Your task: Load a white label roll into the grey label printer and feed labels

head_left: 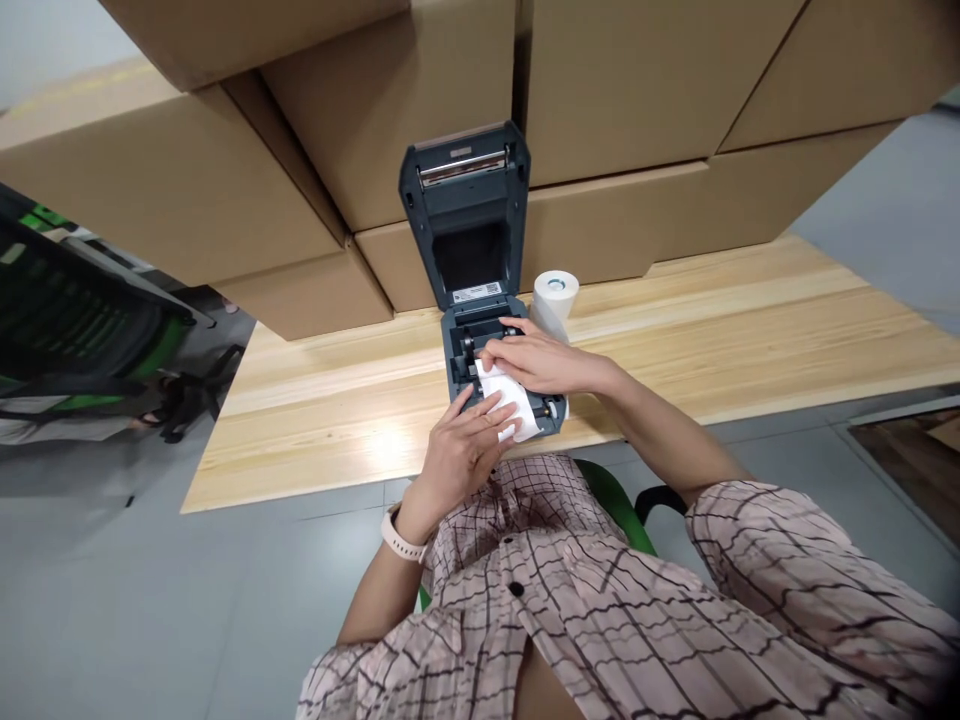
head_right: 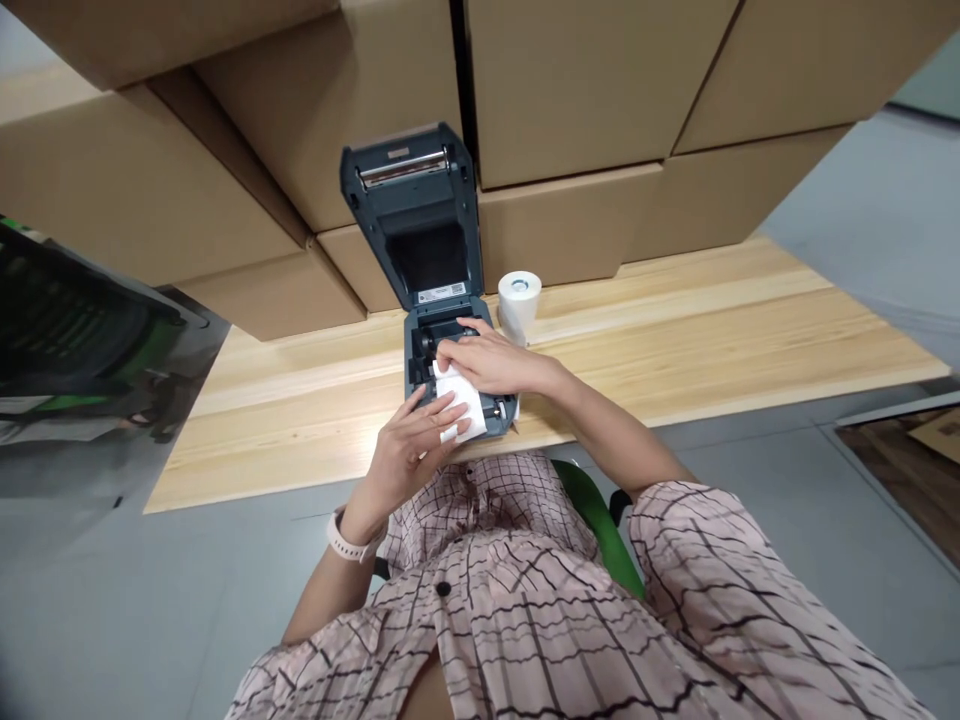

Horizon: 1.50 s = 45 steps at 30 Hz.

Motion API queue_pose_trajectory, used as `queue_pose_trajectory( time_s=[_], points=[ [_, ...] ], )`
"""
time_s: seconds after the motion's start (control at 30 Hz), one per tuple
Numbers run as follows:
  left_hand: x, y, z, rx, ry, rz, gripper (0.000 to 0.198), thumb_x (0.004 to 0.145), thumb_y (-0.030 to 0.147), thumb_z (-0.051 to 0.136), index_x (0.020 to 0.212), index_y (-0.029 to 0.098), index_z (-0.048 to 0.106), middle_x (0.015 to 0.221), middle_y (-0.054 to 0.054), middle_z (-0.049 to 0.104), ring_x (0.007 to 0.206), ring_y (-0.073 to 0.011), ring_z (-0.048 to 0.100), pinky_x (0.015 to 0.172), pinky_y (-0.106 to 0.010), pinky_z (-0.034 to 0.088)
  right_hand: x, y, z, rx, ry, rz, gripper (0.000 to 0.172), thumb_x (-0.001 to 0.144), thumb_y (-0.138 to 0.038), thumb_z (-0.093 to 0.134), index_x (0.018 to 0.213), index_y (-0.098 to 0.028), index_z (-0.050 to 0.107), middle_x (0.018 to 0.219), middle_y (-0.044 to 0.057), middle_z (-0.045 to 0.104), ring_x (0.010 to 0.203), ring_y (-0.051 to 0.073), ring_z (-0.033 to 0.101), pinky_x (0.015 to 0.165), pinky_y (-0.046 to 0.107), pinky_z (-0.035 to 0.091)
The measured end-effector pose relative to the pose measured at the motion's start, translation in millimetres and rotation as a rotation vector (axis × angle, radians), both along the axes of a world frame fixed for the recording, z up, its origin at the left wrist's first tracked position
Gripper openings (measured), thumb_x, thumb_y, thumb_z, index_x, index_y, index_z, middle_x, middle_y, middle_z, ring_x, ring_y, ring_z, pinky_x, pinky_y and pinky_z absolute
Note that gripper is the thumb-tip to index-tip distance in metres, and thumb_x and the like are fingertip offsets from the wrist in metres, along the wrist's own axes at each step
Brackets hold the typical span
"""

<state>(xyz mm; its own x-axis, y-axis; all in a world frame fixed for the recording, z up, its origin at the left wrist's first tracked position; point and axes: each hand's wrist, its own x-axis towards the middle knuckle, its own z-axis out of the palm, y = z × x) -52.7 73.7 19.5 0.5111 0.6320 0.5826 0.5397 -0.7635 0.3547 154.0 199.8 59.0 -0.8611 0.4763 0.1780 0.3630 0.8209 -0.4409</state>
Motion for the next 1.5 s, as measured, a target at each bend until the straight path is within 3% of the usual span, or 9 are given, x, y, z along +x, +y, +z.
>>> queue_pose_trajectory(
  time_s=[0.17,0.3,0.47,0.7,0.87,0.97,1.07,1.2,1.5],
  points=[
    [0,-5,-0.9,0.027,-0.040,0.008,0.027,0.100,0.017,0.066,0.124,0.024,0.076,0.128,-0.009,0.080,0.132,-0.0263,0.071,0.114,-0.056,0.058,6,5,29.2,-0.043,0.403,-0.192,0.016,0.105,-0.030,0.047,0.105,-0.025,0.062,0.113,0.006,0.077,0.106,0.022,0.072,0.107,0.048,0.054],
    [3,-7,-0.8,0.037,-0.088,0.008,0.028,0.101,0.015,0.064,0.124,0.023,0.076,0.124,-0.008,0.082,0.125,-0.0248,0.075,0.108,-0.051,0.064,7,42,68.2,0.155,0.930,-0.471,0.011,0.108,-0.033,0.050,0.116,-0.026,0.052,0.123,0.007,0.072,0.118,0.016,0.068,0.109,0.039,0.055],
    [12,-10,2.6,0.060,-0.152,0.038,0.024,0.100,0.013,0.064,0.120,0.019,0.076,0.116,-0.009,0.084,0.118,-0.0248,0.079,0.101,-0.046,0.068,-7,97,97.4,0.060,0.835,-0.591,0.016,0.113,-0.030,0.044,0.129,-0.028,0.042,0.145,0.004,0.063,0.133,0.009,0.059,0.115,0.028,0.052],
    [19,-13,3.5,0.037,-0.202,0.074,0.024,0.102,0.014,0.060,0.119,0.021,0.076,0.114,-0.010,0.085,0.117,-0.0244,0.079,0.101,-0.046,0.069,-15,119,109.6,0.153,0.904,-0.600,0.015,0.114,-0.035,0.044,0.123,-0.026,0.053,0.131,0.001,0.070,0.122,0.011,0.064,0.117,0.029,0.050],
    [19,-14,0.7,0.061,-0.213,0.083,0.017,0.099,0.016,0.068,0.113,0.020,0.076,0.113,-0.009,0.085,0.114,-0.0248,0.080,0.099,-0.047,0.069,-9,97,98.0,0.218,0.951,-0.515,0.030,0.109,-0.042,0.050,0.136,-0.030,0.053,0.145,-0.001,0.065,0.141,0.017,0.059,0.119,0.040,0.049],
    [20,-15,-1.8,0.056,-0.221,0.086,0.022,0.098,0.015,0.068,0.118,0.022,0.075,0.115,-0.008,0.084,0.116,-0.0240,0.079,0.101,-0.048,0.069,-6,61,71.7,0.264,0.959,-0.487,0.028,0.109,-0.048,0.049,0.129,-0.034,0.062,0.133,0.002,0.071,0.128,0.023,0.065,0.112,0.048,0.054],
    [21,-15,-3.7,0.059,-0.237,0.088,0.024,0.098,0.014,0.067,0.119,0.022,0.075,0.116,-0.009,0.084,0.117,-0.0237,0.079,0.101,-0.048,0.068,-3,33,34.1,0.118,0.617,-0.220,0.026,0.106,-0.042,0.053,0.108,-0.028,0.075,0.111,0.005,0.079,0.109,0.025,0.071,0.105,0.051,0.055],
    [23,-16,-3.1,0.067,-0.245,0.098,0.019,0.098,0.015,0.068,0.114,0.021,0.075,0.114,-0.009,0.084,0.116,-0.0236,0.080,0.099,-0.047,0.069,-5,30,-1.0,-0.022,0.363,-0.026,0.028,0.104,-0.032,0.053,0.102,-0.022,0.079,0.114,0.009,0.080,0.111,0.025,0.073,0.103,0.047,0.054],
    [28,-18,0.7,0.106,-0.228,0.154,0.015,0.099,0.016,0.067,0.109,0.022,0.077,0.110,-0.006,0.085,0.109,-0.0214,0.082,0.094,-0.044,0.071,-6,50,-2.5,-0.127,0.194,0.056,0.037,0.105,-0.024,0.046,0.130,-0.025,0.074,0.116,0.007,0.081,0.108,0.023,0.073,0.101,0.042,0.052]
  ],
)
